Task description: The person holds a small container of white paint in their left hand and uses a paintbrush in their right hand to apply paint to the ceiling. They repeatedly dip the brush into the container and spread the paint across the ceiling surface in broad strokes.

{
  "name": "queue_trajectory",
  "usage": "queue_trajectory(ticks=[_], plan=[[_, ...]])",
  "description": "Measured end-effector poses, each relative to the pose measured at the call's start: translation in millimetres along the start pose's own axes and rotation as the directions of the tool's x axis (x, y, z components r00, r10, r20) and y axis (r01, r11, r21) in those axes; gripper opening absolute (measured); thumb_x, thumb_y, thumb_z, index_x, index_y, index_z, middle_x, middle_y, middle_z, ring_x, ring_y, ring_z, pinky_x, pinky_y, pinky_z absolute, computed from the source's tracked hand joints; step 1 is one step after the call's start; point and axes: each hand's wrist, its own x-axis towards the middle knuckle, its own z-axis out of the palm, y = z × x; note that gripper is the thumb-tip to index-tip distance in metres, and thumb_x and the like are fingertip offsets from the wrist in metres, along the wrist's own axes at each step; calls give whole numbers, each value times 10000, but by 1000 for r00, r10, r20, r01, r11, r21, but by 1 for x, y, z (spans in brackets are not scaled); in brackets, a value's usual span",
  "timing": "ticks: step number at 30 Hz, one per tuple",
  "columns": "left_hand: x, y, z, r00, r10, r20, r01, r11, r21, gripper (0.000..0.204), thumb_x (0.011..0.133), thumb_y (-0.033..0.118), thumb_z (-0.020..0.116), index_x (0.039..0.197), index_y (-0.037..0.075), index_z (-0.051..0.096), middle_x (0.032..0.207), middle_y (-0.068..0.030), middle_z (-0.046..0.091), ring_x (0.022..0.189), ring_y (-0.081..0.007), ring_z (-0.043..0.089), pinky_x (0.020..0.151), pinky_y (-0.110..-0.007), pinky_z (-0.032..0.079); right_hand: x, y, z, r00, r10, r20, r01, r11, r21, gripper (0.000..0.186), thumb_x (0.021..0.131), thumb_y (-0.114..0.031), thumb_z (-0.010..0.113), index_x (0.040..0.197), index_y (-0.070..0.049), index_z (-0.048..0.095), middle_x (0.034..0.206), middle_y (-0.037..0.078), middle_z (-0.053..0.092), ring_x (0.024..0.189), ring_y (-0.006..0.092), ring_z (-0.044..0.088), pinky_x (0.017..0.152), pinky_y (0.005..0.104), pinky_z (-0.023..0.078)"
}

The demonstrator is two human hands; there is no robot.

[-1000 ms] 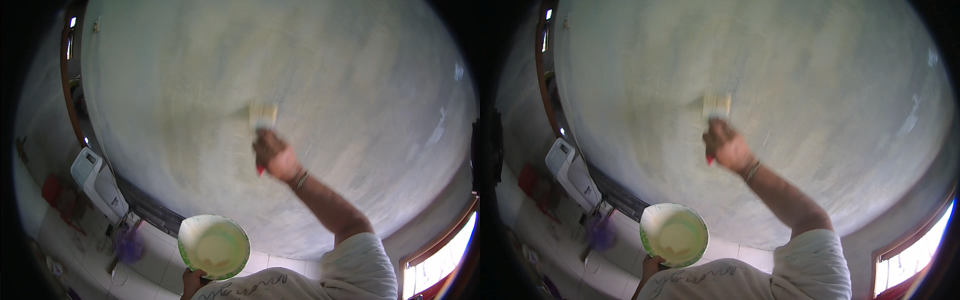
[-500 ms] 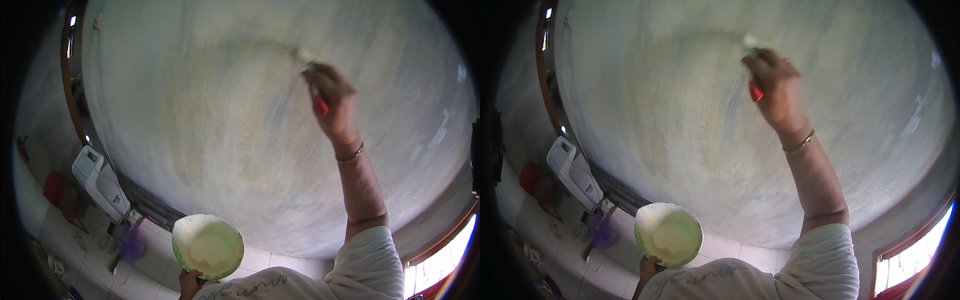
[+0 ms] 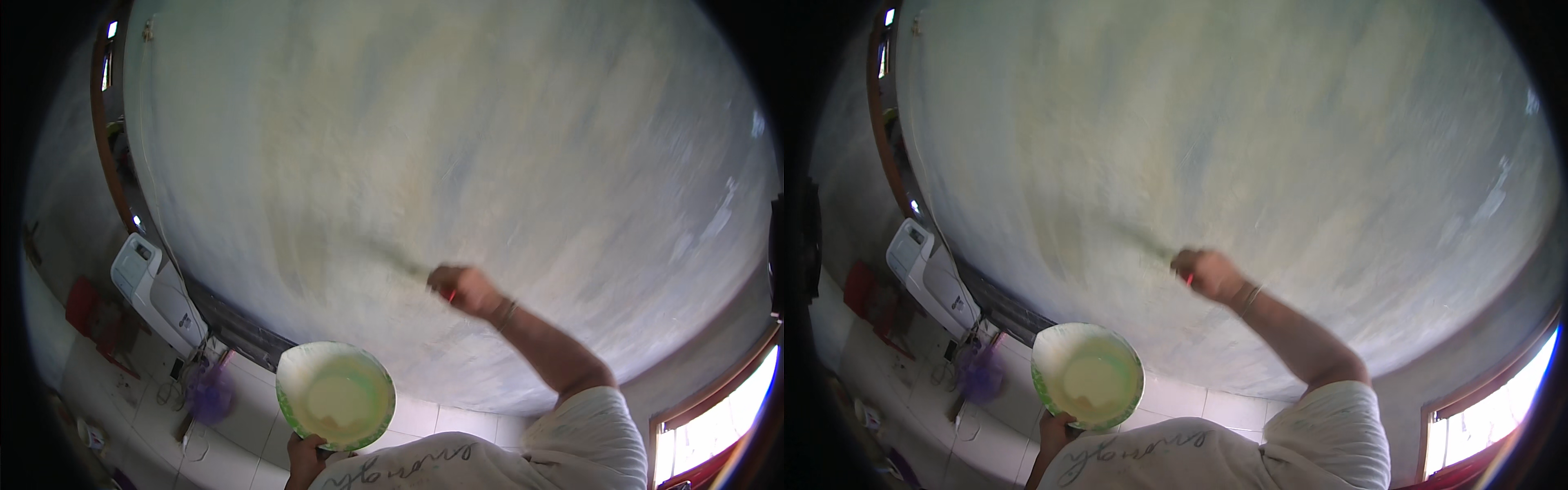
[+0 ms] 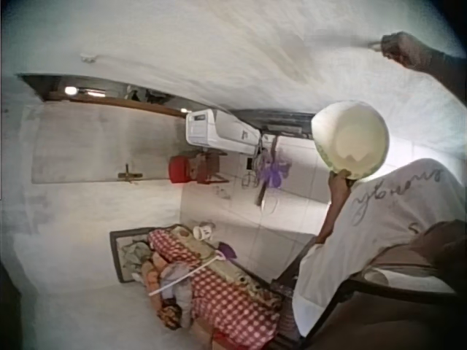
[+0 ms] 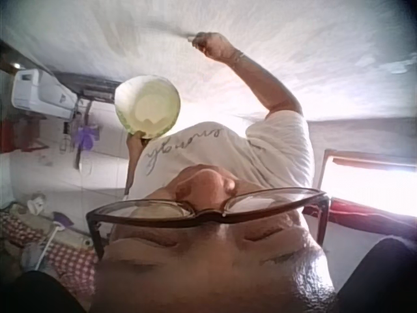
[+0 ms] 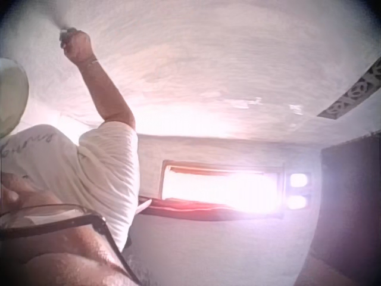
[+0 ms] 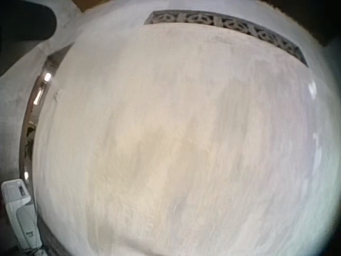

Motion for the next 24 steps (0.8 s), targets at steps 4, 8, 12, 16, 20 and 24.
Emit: queue_trajectory(ticks=[4,8,12,16,20,24], plan=[[8,-12,1,987,-144,-67,129,974,-187,494,773,-121,515,1261,-67,457,1156,-225,583,986,-391,686,787,-576,654,45,-56,-151,770,-479,-423,177,796,-579,158,846,-22,750,1001,-42,735,1072,128,736,972,284,721,843,352,591],[15,25,18,888,-443,-125,337,811,-478,500,767,-124,511,1262,-73,458,1154,-234,585,992,-393,684,795,-574,653,58,-67,-228,442,-662,-606,-88,640,-763,243,828,-33,734,1043,-146,754,1176,91,699,944,245,705,741,334,578],[21,24,18,879,-467,-95,379,806,-454,503,764,-127,514,1261,-73,462,1161,-239,585,1002,-401,680,798,-575,652,15,-29,-143,712,-465,-525,-292,484,-825,130,882,-100,744,998,-146,781,1217,140,686,1106,246,685,801,333,623],[26,19,14,904,-418,-84,342,828,-444,501,763,-132,518,1258,-74,462,1161,-239,587,992,-413,682,783,-574,655,-43,-33,3,902,-261,-345,-2,795,-606,136,793,-65,760,922,-73,717,1131,151,674,1105,286,665,880,377,602],[34,21,11,895,-439,-82,363,823,-436,500,766,-129,519,1258,-71,455,1155,-234,593,976,-397,692,758,-557,662,-98,-15,89,987,92,128,-62,974,-218,79,777,-104,709,817,-118,642,979,56,661,934,249,679,787,359,576],[31,17,6,906,-420,-59,360,835,-416,556,770,-123,489,1317,-35,438,1226,-229,575,1057,-388,668,836,-553,638,-75,-4,4,970,233,-64,-235,971,-34,147,829,-40,664,964,-74,710,1002,102,727,857,301,696,779,396,574]])
